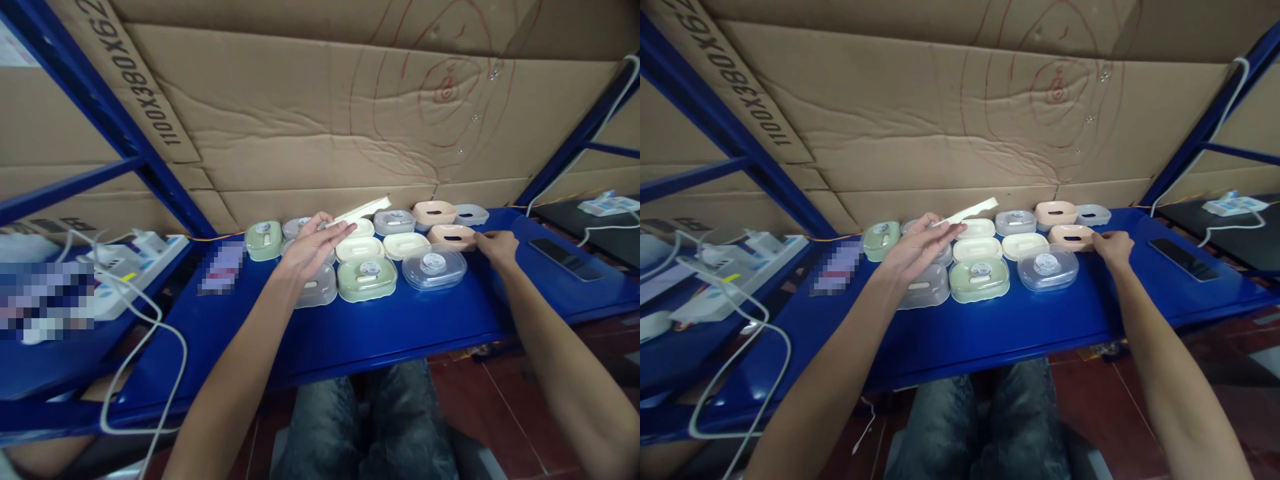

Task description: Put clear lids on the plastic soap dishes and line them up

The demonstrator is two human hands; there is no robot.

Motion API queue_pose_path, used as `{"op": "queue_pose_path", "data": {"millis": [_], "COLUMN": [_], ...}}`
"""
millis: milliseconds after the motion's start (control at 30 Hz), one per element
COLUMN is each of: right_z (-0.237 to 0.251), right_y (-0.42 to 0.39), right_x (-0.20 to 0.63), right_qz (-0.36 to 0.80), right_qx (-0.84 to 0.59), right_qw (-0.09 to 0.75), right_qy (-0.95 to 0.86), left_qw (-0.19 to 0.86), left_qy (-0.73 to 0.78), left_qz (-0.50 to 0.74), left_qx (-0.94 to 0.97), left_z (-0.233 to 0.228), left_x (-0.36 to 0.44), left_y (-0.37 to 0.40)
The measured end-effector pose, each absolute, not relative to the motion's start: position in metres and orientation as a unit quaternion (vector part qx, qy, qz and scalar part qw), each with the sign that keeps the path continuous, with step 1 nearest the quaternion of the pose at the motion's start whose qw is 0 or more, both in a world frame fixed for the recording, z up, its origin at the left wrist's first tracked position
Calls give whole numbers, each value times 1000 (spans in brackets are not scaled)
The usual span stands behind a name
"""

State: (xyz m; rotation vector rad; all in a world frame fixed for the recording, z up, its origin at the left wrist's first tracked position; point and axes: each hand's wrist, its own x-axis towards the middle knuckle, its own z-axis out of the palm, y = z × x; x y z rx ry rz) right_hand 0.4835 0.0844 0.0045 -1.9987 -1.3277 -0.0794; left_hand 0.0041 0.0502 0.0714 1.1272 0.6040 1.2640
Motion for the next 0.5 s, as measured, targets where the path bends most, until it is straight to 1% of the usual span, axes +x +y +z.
{"op": "queue_pose_path", "data": {"millis": [100, 167, 367, 500], "right_z": [5, 7, 20, 28], "right_y": [81, 79, 79, 75], "right_x": [480, 475, 465, 471], "right_qz": [-10, 1, 50, 73], "right_qx": [-826, -837, -851, -847], "right_qw": [348, 341, 289, 271], "right_qy": [-444, -428, -435, -451], "left_qw": [643, 656, 676, 649], "left_qy": [252, 253, 245, 222], "left_qz": [548, 543, 556, 576], "left_qx": [472, 458, 417, 446], "left_z": [71, 70, 68, 69], "left_x": [5, 7, 11, 13], "left_y": [48, 46, 41, 38]}}
